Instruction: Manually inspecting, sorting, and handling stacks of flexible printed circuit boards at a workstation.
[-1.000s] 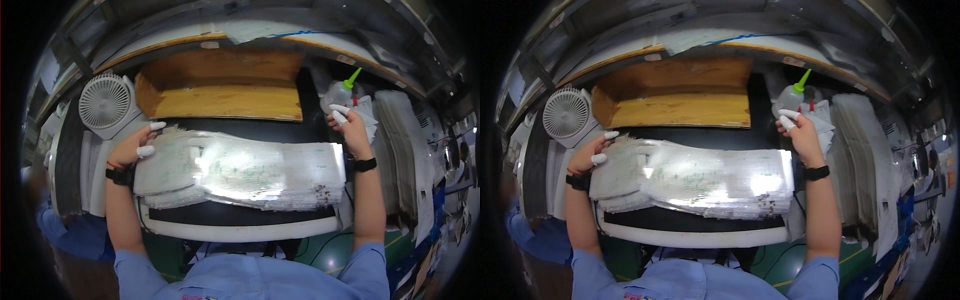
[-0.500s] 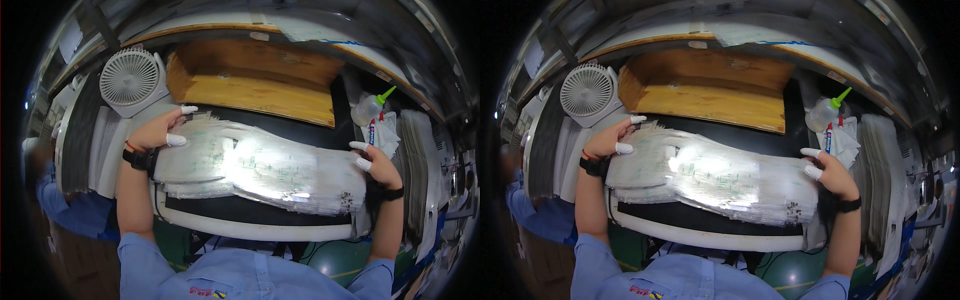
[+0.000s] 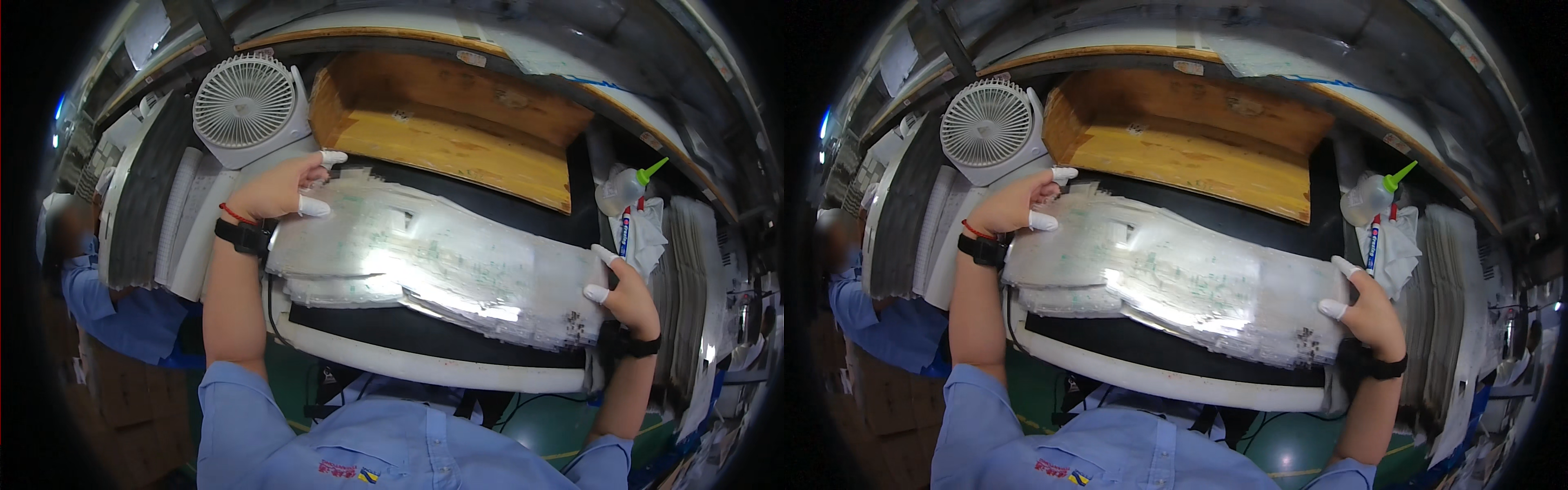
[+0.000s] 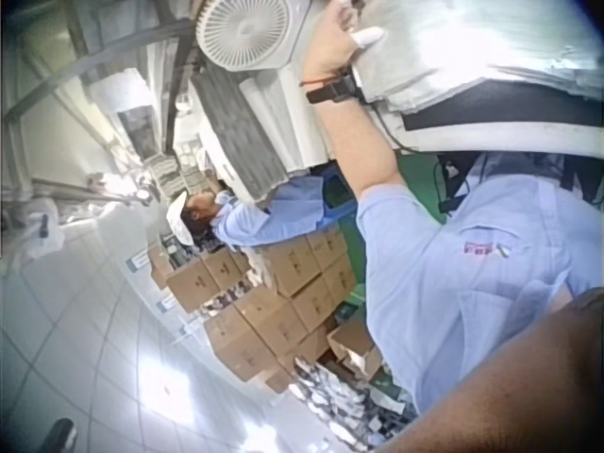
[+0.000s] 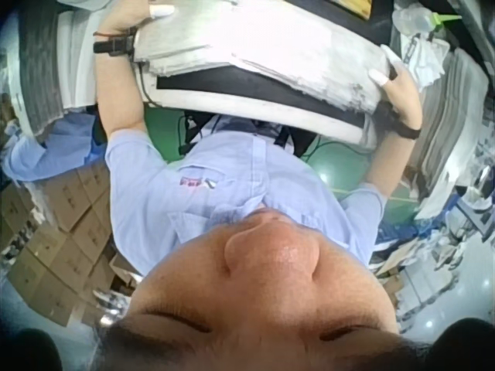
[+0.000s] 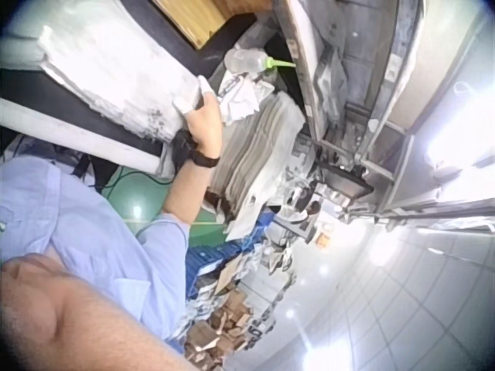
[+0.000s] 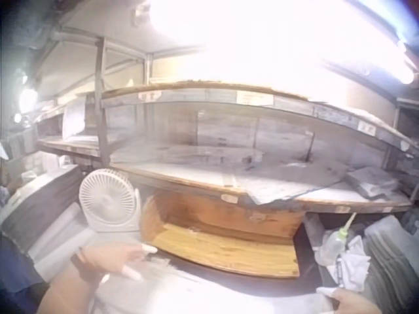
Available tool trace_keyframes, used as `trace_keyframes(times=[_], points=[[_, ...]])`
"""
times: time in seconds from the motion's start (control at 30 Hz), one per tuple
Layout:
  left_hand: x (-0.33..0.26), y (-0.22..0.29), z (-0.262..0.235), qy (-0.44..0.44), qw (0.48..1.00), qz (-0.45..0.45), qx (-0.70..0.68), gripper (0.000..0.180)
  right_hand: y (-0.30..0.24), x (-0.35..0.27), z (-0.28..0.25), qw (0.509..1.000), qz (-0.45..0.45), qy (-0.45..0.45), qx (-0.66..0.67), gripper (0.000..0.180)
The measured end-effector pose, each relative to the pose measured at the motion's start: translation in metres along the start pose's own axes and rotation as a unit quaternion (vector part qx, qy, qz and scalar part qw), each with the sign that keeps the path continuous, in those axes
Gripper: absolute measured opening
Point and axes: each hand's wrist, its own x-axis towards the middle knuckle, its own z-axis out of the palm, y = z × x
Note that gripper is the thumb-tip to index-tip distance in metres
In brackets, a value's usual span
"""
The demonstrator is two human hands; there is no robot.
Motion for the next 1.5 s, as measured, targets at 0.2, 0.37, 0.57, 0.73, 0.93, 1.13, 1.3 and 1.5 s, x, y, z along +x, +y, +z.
trace_keyframes(times=[0.2, 0.37, 0.57, 0.73, 0.93, 1.13, 1.3, 1.5], points=[[-0.004, -0.008, -0.002, 0.029, 0.999, 0.007, -0.022, 0.092, 0.003, 0.003, 0.003, 0.996, -0.034, 0.025, -0.073, 0.078], [-0.012, 0.024, -0.007, 0.016, 0.989, -0.004, 0.145, 0.075, 0.001, 0.010, -0.009, 0.987, 0.006, 0.140, 0.085, 0.064], [-0.077, 0.118, 0.046, 0.126, 0.975, 0.156, 0.094, 0.065, -0.040, -0.001, -0.029, 0.943, -0.032, 0.242, 0.227, 0.045], [-0.080, 0.161, 0.143, -0.166, 0.942, 0.280, 0.085, 0.088, -0.084, -0.012, -0.019, 0.913, -0.112, 0.275, 0.280, 0.046], [-0.011, 0.177, 0.275, -0.114, 0.938, 0.242, -0.218, 0.075, -0.127, -0.003, 0.007, 0.890, -0.165, 0.338, 0.260, 0.048], [0.002, 0.179, 0.308, -0.080, 0.933, 0.211, -0.282, 0.046, -0.132, 0.004, 0.014, 0.848, -0.224, 0.440, 0.194, 0.055], [0.011, 0.171, 0.298, -0.128, 0.957, 0.141, -0.217, 0.046, -0.130, 0.024, 0.016, 0.792, -0.288, 0.508, 0.178, 0.052], [0.012, 0.170, 0.300, -0.108, 0.953, 0.161, -0.235, 0.045, -0.130, 0.027, 0.012, 0.645, -0.454, 0.562, -0.249, 0.053]])
